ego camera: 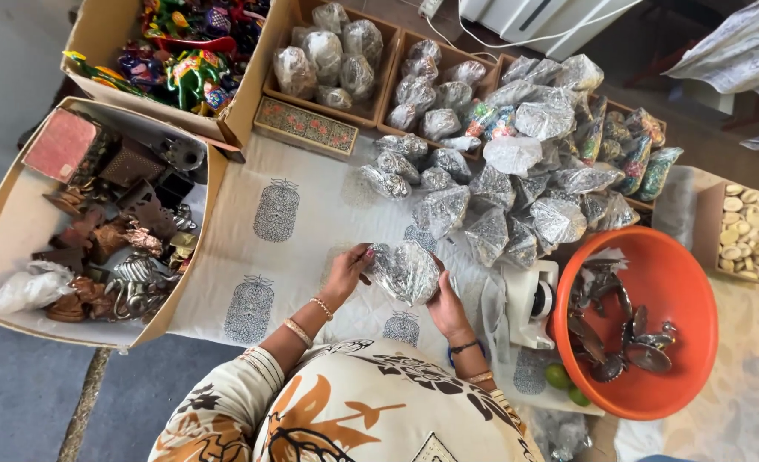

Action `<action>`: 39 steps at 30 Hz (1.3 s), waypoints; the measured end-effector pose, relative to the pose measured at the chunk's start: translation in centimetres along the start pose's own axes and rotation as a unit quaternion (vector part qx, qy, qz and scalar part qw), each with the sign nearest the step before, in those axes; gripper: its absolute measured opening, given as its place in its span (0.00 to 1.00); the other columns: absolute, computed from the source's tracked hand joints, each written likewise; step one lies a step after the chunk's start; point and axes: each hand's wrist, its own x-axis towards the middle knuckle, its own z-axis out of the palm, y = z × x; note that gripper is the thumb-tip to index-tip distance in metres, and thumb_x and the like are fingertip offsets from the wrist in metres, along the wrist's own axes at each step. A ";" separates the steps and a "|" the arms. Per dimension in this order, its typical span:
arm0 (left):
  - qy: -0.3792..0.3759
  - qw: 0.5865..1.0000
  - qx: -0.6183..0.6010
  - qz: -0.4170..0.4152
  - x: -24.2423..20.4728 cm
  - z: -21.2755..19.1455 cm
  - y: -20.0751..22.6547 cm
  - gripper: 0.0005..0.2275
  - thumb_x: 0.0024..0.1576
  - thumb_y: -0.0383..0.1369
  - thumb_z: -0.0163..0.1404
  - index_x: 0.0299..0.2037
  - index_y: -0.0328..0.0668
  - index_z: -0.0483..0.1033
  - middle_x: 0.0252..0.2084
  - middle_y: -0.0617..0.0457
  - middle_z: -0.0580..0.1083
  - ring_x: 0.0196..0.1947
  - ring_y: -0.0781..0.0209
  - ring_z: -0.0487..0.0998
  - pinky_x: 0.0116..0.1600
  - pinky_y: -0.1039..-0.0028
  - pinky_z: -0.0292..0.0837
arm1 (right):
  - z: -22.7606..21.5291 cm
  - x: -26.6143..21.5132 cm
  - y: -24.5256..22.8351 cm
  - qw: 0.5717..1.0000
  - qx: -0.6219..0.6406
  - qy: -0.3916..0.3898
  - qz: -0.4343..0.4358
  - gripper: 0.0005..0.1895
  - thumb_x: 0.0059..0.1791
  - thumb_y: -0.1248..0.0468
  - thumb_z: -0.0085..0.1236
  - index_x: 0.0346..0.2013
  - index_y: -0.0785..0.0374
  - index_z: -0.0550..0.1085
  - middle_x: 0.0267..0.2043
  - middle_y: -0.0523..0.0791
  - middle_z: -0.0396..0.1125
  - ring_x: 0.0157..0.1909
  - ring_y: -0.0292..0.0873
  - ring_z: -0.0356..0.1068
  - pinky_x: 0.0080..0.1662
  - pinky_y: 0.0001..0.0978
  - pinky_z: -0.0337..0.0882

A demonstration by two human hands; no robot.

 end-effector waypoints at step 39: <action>-0.039 0.989 -0.007 -0.140 7.9 -3.1 2.0 0.14 0.63 0.40 0.45 0.50 0.39 0.73 0.40 0.55 0.75 0.36 0.62 0.75 0.33 0.70 0.74 | 4.2 5.4 4.1 0.958 -0.217 0.183 0.035 0.64 0.44 0.26 0.44 0.76 0.57 0.26 0.81 0.54 0.26 0.81 0.51 0.29 0.74 0.52 0.34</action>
